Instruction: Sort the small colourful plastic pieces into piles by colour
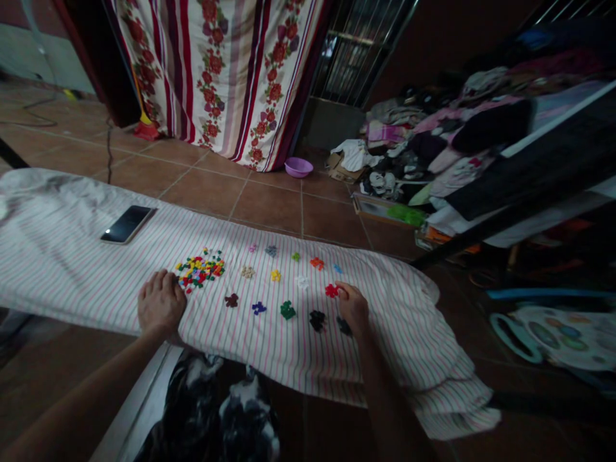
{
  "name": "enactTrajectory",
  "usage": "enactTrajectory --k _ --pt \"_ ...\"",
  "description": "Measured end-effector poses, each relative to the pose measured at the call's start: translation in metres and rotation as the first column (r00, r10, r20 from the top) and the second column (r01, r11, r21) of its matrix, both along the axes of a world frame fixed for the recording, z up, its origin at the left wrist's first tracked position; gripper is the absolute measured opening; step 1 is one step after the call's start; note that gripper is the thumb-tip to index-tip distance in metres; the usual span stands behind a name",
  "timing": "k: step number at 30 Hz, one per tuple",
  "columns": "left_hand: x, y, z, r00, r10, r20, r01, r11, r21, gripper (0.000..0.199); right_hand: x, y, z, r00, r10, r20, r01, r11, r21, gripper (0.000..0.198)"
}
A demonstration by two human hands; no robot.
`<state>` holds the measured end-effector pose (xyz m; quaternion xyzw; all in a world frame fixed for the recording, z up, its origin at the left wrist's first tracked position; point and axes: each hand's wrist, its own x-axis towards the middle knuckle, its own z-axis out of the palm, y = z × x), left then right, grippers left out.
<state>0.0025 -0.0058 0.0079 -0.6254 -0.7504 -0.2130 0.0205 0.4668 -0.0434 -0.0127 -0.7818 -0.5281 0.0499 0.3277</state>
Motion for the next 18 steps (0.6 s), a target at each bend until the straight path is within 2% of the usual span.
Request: enactTrajectory --k 4,8,18 --pt "0.0004 0.0001 -0.0009 1.0 0.006 -0.015 -0.006 1.0 0.002 0.042 0.0009 0.0001 -0.0025 0.999 -0.015 -0.035 0.016 1.0 0.012 0.04" --pt "0.0001 0.0002 -0.0014 1.0 0.011 -0.016 -0.011 1.0 -0.008 0.042 0.0018 -0.0003 -0.005 0.997 0.025 -0.072 -0.022 0.999 0.043 0.042" --pt "-0.0015 0.0004 -0.0031 1.0 0.001 0.0 -0.001 1.0 0.012 0.04 0.001 -0.0003 -0.001 0.998 -0.009 -0.067 0.011 1.0 0.018 0.042"
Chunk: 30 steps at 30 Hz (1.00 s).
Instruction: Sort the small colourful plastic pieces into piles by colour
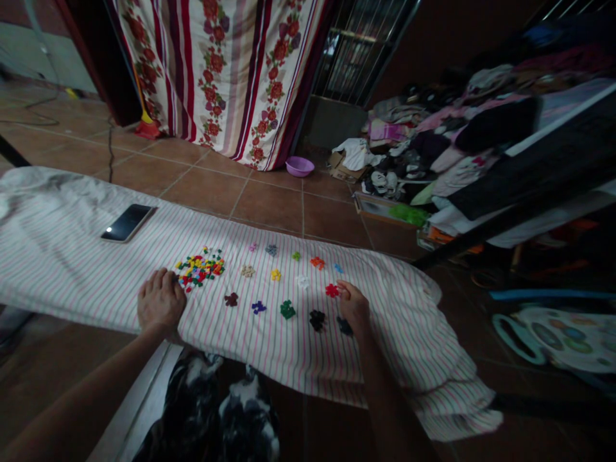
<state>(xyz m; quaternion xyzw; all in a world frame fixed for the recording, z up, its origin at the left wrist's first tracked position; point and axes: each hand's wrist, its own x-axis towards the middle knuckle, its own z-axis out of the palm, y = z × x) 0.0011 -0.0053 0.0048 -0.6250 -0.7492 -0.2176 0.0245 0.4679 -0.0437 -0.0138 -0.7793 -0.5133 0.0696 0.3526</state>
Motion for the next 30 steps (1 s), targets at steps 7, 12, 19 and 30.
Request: enactTrajectory --k 7,12,19,30 --pt "0.0 0.0 -0.001 1.0 -0.011 -0.007 0.011 1.0 0.005 0.039 -0.008 0.0 0.013 0.994 -0.045 0.104 0.035 0.995 0.093 0.04" --pt "-0.002 0.001 -0.004 1.0 -0.01 0.007 0.01 1.0 0.013 0.039 -0.029 0.005 0.033 0.993 -0.037 0.112 0.007 0.967 0.256 0.039" --pt "-0.002 0.002 -0.008 1.0 0.004 -0.013 -0.004 1.0 0.008 0.042 -0.084 0.019 0.052 0.995 0.059 0.086 -0.086 0.93 0.357 0.037" --pt "-0.001 0.004 -0.008 1.0 0.019 -0.014 -0.019 1.0 0.002 0.041 -0.194 0.037 0.057 0.904 0.364 -0.223 -0.273 0.895 0.354 0.033"
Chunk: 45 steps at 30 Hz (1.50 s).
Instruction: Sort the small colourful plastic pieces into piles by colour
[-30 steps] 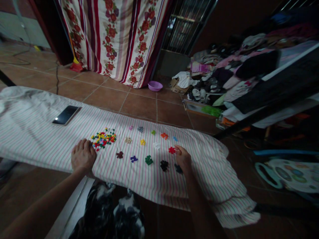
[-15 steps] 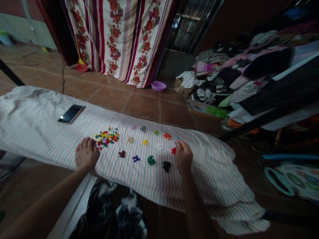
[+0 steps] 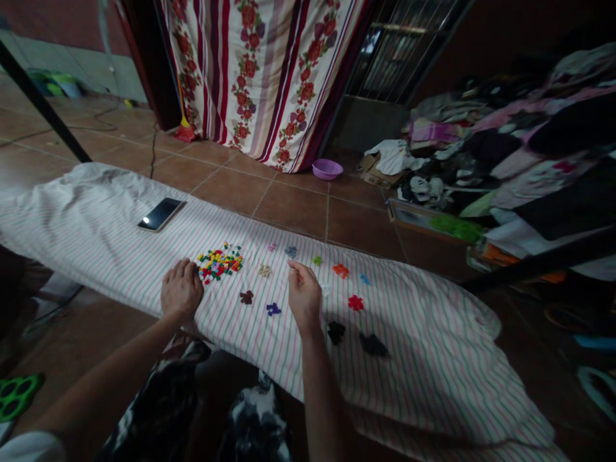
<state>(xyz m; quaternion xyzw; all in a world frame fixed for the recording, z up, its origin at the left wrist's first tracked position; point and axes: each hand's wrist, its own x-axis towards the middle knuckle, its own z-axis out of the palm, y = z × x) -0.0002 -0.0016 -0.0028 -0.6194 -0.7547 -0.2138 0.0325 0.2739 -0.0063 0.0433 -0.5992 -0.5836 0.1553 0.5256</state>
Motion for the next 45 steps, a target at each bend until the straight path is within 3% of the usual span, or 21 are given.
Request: enactTrajectory --k 6,11,17,20,29,38,45 --pt "-0.001 0.0 0.0 1.0 -0.009 -0.012 0.009 1.0 -0.01 0.041 -0.058 0.028 0.006 0.99 0.139 0.028 -0.135 0.983 -0.126 0.027" --pt "-0.002 0.001 -0.001 0.999 -0.019 -0.045 0.019 1.0 -0.004 0.04 -0.083 0.044 0.001 0.983 0.168 0.08 -0.144 0.958 -0.248 0.025" --pt "0.0 0.001 -0.003 0.996 -0.026 -0.09 0.027 1.0 0.007 0.04 -0.086 0.044 -0.018 0.97 0.191 0.152 -0.142 0.948 -0.285 0.026" --pt "0.0 0.001 -0.001 0.99 -0.025 -0.138 0.026 1.0 0.004 0.039 -0.088 0.041 -0.017 0.952 0.216 0.219 -0.131 0.928 -0.348 0.029" --pt "-0.005 0.012 0.014 0.937 -0.168 -0.308 0.122 0.979 -0.162 0.023 -0.089 0.041 -0.01 0.922 0.285 0.262 -0.186 0.919 -0.347 0.034" --pt "-0.007 0.015 0.034 0.902 -0.282 -0.327 0.178 0.933 -0.313 0.027 -0.086 0.048 -0.014 0.873 0.336 0.354 -0.192 0.903 -0.384 0.031" --pt "-0.01 0.017 0.033 0.909 -0.264 -0.322 0.184 0.948 -0.259 0.024 -0.092 0.06 -0.014 0.839 0.368 0.401 -0.182 0.884 -0.43 0.023"
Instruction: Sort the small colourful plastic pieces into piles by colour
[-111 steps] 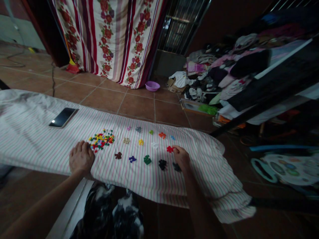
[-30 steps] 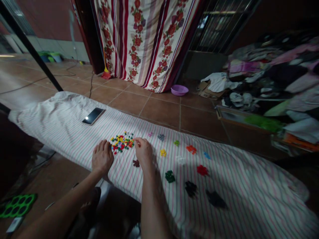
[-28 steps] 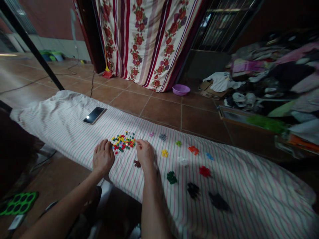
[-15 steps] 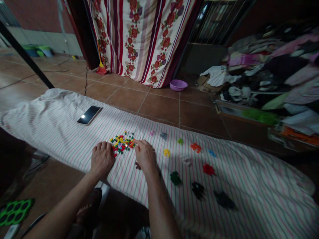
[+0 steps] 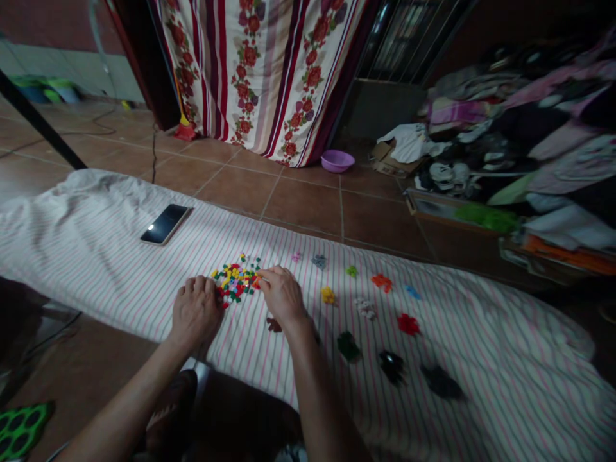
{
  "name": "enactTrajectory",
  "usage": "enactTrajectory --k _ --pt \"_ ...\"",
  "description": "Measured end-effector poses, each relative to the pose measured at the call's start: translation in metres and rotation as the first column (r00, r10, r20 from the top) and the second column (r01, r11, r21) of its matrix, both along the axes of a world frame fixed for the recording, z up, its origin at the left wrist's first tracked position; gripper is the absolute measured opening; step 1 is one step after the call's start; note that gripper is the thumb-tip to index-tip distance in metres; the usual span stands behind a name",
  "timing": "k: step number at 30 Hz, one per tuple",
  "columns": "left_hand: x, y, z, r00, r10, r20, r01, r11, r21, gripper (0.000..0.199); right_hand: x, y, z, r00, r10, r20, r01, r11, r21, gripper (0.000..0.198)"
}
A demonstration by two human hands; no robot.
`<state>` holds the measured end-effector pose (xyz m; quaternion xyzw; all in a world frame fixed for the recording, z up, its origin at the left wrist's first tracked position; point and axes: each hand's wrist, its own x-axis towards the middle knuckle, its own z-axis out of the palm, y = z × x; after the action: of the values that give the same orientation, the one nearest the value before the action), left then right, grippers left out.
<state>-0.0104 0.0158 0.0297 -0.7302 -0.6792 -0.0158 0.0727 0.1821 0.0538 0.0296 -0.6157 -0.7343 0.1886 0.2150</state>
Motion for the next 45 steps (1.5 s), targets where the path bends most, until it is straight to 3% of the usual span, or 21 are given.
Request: enactTrajectory --k 14,24,39,45 --pt "-0.002 0.005 -0.005 0.999 0.012 0.03 -0.014 0.998 0.067 0.015 -0.003 -0.008 -0.018 0.997 -0.011 -0.075 0.015 0.998 0.055 0.017" --pt "-0.002 0.002 -0.006 0.999 0.006 0.05 -0.01 0.997 0.078 0.017 -0.008 -0.024 -0.015 0.992 -0.001 -0.13 0.018 0.991 0.133 0.015" --pt "-0.002 0.003 -0.001 0.994 0.016 0.109 -0.019 0.999 0.03 0.02 -0.004 -0.019 -0.01 0.988 -0.051 -0.146 0.063 0.994 0.084 0.023" --pt "-0.007 0.006 -0.017 0.976 -0.06 0.21 0.033 0.991 0.13 0.03 0.004 -0.026 -0.014 0.989 -0.055 -0.136 0.073 0.989 0.131 0.025"
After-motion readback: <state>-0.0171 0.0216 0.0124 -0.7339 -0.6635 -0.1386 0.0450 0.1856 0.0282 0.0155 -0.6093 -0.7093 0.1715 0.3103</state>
